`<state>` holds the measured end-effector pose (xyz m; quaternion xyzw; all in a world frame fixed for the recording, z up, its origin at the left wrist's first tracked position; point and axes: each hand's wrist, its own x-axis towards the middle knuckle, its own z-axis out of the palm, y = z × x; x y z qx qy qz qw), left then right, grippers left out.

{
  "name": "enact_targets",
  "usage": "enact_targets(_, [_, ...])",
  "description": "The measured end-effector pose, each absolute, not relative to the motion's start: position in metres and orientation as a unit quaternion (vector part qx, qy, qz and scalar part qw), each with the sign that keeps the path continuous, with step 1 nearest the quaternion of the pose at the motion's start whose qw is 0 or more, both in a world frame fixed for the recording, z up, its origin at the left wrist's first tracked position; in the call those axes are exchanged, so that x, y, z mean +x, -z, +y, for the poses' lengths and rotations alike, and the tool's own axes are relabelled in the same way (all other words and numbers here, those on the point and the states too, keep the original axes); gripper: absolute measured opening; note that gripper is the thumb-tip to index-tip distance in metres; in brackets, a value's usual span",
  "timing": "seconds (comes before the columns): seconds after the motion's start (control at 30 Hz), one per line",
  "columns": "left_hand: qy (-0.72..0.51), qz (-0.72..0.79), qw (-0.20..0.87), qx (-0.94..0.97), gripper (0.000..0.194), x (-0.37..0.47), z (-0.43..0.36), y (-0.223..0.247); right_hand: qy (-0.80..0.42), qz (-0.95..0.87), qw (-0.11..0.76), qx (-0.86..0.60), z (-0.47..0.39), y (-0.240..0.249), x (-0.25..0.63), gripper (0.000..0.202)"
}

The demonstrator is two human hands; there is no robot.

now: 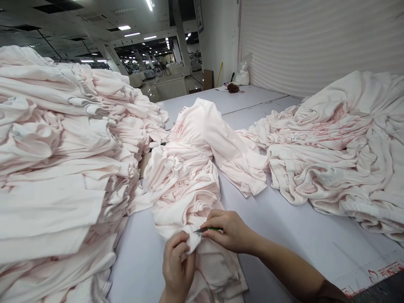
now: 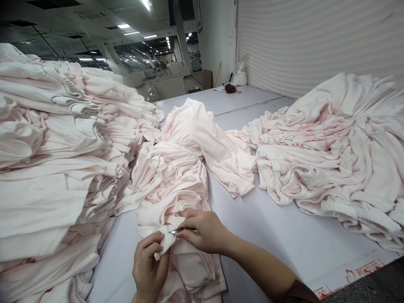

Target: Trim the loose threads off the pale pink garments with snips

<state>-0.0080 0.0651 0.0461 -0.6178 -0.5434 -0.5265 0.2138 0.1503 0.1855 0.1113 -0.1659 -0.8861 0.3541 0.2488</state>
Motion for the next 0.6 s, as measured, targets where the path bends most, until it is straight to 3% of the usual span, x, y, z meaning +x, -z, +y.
enact_targets(0.4, [0.526, -0.564, 0.219, -0.598, 0.017, -0.007, 0.062, -0.053, -0.334, -0.881, 0.276, -0.187, 0.174, -0.104, 0.151, 0.019])
enact_targets(0.5, [0.593, -0.616, -0.001, -0.518, 0.006, -0.002, 0.059, -0.060, -0.282, -0.886, 0.302, -0.212, 0.176, -0.099, 0.148, 0.018])
enact_targets(0.6, [0.662, -0.616, -0.261, -0.338, 0.025, 0.004, 0.057, -0.069, -0.272, -0.884, 0.310, -0.220, 0.178, -0.102, 0.150, 0.019])
